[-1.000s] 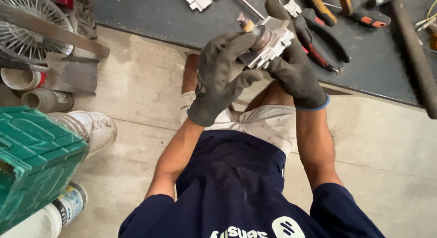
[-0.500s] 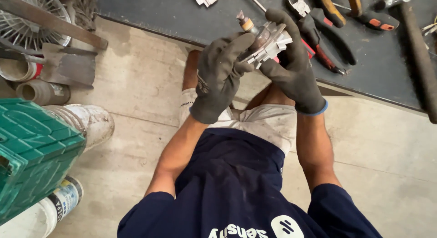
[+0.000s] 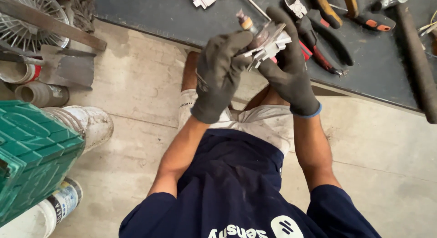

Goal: Disassembling a mechanical rotor component by using a screwdriver to pry off a metal plate.

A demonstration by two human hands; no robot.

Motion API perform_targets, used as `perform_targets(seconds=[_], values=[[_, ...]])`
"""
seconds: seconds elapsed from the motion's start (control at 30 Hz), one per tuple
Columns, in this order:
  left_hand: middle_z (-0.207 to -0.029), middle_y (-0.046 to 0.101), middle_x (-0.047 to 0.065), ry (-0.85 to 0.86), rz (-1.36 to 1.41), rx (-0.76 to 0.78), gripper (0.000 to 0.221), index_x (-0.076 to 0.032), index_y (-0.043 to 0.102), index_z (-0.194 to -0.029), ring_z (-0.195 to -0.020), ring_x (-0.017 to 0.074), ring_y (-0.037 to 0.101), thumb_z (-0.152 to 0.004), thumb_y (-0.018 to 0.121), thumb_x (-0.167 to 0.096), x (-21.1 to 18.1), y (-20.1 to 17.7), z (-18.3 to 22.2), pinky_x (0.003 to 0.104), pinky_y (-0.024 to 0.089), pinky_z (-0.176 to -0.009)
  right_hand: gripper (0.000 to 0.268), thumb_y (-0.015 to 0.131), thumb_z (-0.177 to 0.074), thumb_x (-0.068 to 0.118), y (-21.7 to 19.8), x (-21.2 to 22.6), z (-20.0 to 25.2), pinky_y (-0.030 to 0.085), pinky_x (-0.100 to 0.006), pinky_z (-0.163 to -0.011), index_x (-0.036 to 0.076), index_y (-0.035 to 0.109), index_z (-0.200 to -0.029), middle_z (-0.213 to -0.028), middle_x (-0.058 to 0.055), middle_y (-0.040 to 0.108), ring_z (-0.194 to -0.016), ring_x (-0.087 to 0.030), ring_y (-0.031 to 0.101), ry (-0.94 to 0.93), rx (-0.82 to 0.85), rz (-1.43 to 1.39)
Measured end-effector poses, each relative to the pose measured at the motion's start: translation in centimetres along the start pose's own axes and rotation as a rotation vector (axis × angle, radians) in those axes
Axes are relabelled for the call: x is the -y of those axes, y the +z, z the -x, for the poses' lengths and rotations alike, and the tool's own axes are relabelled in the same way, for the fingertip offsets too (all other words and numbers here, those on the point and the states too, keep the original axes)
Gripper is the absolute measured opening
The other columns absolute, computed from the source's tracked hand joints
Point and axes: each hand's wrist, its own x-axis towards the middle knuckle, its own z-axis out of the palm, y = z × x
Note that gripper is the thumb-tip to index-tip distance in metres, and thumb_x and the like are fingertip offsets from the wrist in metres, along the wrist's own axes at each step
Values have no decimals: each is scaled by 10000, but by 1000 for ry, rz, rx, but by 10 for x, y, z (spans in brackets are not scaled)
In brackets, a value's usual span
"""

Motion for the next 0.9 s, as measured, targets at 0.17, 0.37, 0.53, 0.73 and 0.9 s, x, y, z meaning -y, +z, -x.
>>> perform_targets(seconds=[0.17,0.37,0.53,0.73,0.9], values=[[-1267,666,101,106,327,111,342,-100,635,-1284,-1133,308,740,-1097,551,-374,-7,-16,-29,411,679,-921,646,599,-1064,275,4,16,-5,675,-446,-842,32,296,-1580,-1501,-165,475,-1141,-275,612,214,-61,-173],[-1187,666,68,23,108,78,212,-135,692,-1246,-1056,278,662,-1064,606,-71,-19,-17,-14,421,587,-894,730,449,-1092,507,-3,15,-1,646,-413,-910,23,270,-1608,-1538,-178,491,-1137,-257,641,148,67,-171],[-1229,648,39,153,30,-19,190,-122,696,-1216,-1108,268,664,-1066,613,-41,-8,-9,-6,456,584,-933,638,583,-986,296,12,35,-5,427,-374,-1157,6,334,-1497,-1429,-116,507,-1318,-200,474,138,18,79],[-1204,659,42,198,76,-9,141,-111,711,-1190,-1088,280,703,-1071,645,-146,2,-9,-4,449,647,-899,475,646,-880,52,30,36,-5,470,-301,-974,43,470,-1321,-1179,-63,586,-1059,-146,539,127,-173,16],[-1211,649,71,187,102,82,206,-114,692,-1244,-1119,300,692,-1052,645,-57,11,-8,-2,450,648,-885,477,663,-798,33,37,33,-5,486,-325,-851,53,457,-1228,-1038,-38,543,-913,-147,504,87,-309,281]])
